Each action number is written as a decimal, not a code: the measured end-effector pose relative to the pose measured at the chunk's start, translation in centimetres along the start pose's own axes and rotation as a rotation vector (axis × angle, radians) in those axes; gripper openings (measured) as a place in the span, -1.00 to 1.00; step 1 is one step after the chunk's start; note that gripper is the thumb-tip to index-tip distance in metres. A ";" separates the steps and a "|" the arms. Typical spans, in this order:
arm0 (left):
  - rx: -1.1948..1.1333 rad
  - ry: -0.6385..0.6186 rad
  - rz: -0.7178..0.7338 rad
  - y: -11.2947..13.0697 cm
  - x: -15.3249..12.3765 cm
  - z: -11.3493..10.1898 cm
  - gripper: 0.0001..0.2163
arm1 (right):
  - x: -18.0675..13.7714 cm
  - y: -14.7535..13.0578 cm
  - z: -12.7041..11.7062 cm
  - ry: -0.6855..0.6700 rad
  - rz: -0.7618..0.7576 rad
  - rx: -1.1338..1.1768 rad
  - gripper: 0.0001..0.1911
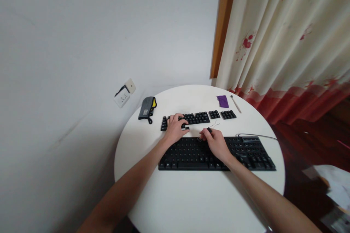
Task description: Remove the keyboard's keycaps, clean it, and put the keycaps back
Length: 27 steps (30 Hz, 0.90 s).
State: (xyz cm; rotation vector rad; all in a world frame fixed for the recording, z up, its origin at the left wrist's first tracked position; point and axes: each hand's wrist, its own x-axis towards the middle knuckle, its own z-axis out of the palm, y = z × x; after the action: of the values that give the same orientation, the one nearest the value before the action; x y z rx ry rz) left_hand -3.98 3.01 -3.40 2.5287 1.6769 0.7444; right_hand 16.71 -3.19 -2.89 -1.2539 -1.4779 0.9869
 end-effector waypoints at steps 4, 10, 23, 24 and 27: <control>0.006 0.042 -0.019 -0.2 0.0 0.3 -0.69 | 0.0 0.0 -0.1 0.000 0.004 0.000 -0.56; 0.017 0.068 -0.068 -0.4 0.1 0.6 -0.60 | 0.0 0.1 0.0 -0.006 -0.005 -0.004 -0.56; 0.040 0.072 -0.091 -0.2 0.1 0.5 -0.51 | -0.3 -1.7 -1.1 -0.156 -0.124 -0.149 -0.56; 0.033 0.076 -0.090 -0.2 0.1 0.5 -0.52 | -0.3 -1.9 -1.4 -0.204 -0.145 -0.161 -0.57; -0.039 0.096 -0.050 0.0 0.1 0.0 -0.59 | -0.4 -2.5 -2.2 -0.354 -0.221 -0.196 -0.66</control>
State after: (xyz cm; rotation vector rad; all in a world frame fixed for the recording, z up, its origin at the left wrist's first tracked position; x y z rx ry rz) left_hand -3.94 3.09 -3.34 2.4520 1.7286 0.8995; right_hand 18.27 -3.97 -0.01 -1.0551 -1.9832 0.9660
